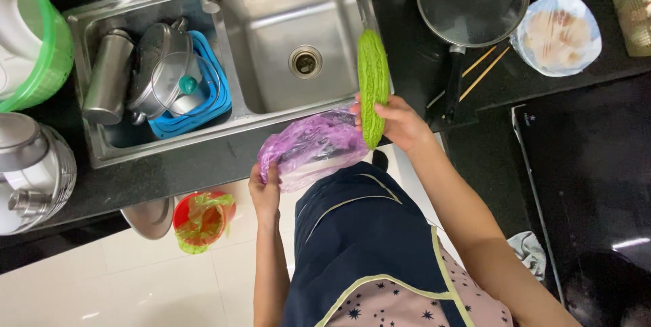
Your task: The person takes a bitter melon from the refrigerator, unwraps it from a plastic bag, rinses it in the sink, cuts off the ends with a knife on a cutting board, and uses a chopstick to scoop out the seeds and inner core over the sink.
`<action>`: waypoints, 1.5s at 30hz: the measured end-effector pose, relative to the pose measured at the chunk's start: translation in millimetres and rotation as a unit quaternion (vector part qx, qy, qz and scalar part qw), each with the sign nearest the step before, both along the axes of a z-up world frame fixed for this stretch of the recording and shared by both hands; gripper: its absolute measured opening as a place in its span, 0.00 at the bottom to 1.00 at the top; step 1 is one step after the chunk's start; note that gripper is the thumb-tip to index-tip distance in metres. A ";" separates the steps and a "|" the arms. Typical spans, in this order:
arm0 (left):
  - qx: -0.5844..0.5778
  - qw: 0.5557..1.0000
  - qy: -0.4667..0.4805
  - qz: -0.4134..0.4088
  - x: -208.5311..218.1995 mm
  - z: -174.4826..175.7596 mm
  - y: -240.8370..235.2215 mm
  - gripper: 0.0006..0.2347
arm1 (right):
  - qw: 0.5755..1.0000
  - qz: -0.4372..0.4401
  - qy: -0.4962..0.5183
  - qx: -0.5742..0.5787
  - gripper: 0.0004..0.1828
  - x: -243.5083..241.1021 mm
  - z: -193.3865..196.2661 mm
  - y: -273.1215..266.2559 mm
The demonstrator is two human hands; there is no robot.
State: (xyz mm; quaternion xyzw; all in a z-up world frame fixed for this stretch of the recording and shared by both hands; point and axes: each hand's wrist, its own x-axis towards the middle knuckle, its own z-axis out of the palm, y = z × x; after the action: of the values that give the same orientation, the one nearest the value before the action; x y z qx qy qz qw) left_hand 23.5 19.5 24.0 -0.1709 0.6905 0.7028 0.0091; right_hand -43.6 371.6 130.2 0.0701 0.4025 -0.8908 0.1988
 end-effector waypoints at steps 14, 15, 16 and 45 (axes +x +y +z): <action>0.007 0.997 0.011 -0.070 -16.6 37.1 27.3 0.10 | 0.895 0.210 0.251 0.303 0.35 7.5 1.5 -76.7; 0.014 0.997 0.014 -0.080 -19.1 40.3 28.0 0.13 | 0.809 0.201 0.335 0.439 0.33 8.3 -6.0 -83.6; 0.014 0.997 0.014 -0.077 -21.2 44.1 23.8 0.13 | 0.809 0.203 0.336 0.438 0.33 12.1 -6.2 -87.0; -0.282 0.955 0.095 -0.019 -4.1 149.5 -18.3 0.15 | 0.583 -0.028 0.394 0.710 0.21 16.7 -28.5 -64.6</action>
State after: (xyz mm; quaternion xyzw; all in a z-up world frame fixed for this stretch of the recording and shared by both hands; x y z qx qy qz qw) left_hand 19.4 1.1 173.5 -0.0854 0.8613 0.4925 -0.0914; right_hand -26.9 307.0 101.6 -0.1578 0.9436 -0.2662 -0.1173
